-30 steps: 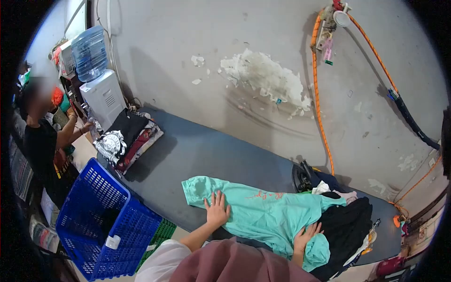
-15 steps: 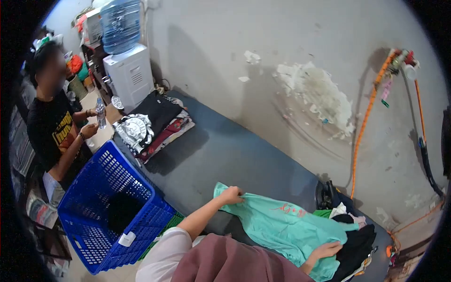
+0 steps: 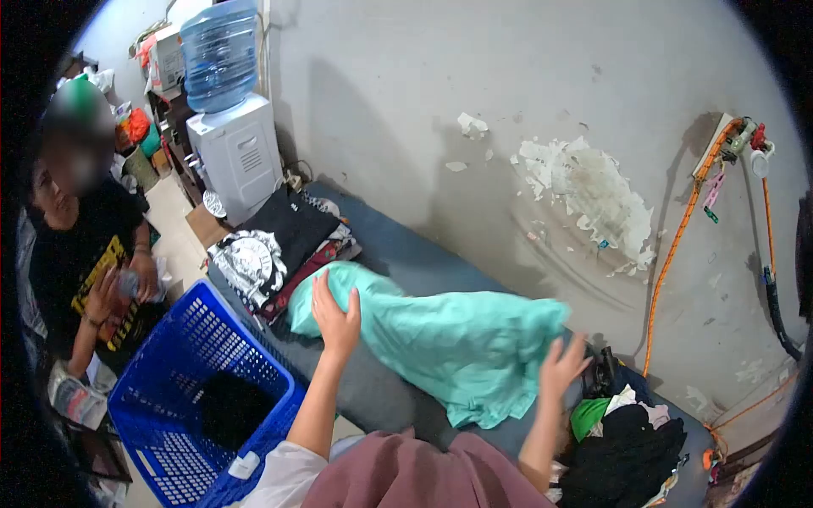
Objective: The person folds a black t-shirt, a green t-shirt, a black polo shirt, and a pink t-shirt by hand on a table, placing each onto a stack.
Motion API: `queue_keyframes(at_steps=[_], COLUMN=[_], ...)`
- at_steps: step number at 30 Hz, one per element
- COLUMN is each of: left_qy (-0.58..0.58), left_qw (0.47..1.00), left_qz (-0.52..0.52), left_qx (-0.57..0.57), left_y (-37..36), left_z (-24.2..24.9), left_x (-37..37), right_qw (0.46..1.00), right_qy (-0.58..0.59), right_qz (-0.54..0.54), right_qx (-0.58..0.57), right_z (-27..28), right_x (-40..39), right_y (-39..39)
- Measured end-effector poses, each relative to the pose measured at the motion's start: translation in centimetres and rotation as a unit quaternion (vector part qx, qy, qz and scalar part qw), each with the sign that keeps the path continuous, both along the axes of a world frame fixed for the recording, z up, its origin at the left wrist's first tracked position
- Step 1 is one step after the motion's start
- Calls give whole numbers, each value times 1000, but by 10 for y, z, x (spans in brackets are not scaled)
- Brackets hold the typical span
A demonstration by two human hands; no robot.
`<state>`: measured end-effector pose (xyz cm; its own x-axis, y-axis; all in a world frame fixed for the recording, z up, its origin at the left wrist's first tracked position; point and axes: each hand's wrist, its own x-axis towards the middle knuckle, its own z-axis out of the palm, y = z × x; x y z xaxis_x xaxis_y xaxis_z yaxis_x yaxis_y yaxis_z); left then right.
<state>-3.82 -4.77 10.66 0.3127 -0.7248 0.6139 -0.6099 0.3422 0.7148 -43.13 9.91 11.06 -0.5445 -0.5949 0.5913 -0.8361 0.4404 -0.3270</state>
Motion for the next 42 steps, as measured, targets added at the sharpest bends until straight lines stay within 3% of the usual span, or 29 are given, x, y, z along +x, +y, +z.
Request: queue_keyframes(at_steps=[1, 3, 5, 7, 11, 32, 36, 38, 40, 42], left_qy=[-33, -94, -196, -293, -307, -275, -222, -6, -143, -182], left_qw=[999, 989, 957, 905, 900, 925, 912, 931, 949, 908], left_qz=[1, -50, -101, -150, -123, -87, -126, -111, 31, 15], left_qx=[32, 102, 189, 269, 286, 249, 320, 349, 279, 378], left_y=[2, 6, 14, 22, 15, -1, -26, -65, -75, -77], left_z=[-8, -39, -82, -158, -148, -142, -130, -159, -125, -106], left_x=[-7, -22, -40, -53, -76, -82, -58, -25, -5, 15], right_qw=[999, 954, 972, 971, 954, 979, 985, 982, 968, 969], right_qy=[-37, -170, -117, -126, -138, -86, -131, -168, -211, -201], right_qz=[-4, -44, -13, 26, 77, 37, 27, -12, -40, -66], right_qx=[24, 241, 206, 200, 254, 183, 111, 89, 128, 125], right_z=[-43, -127, -165, -153, -132, -154, -155, -154, -150, -155], right_x=[16, 45, 80, 75, 55, 53, 52, 60, 73, 92], right_y=[2, 26, 66, 73, 89, 85, 89, 90, 89, 88])
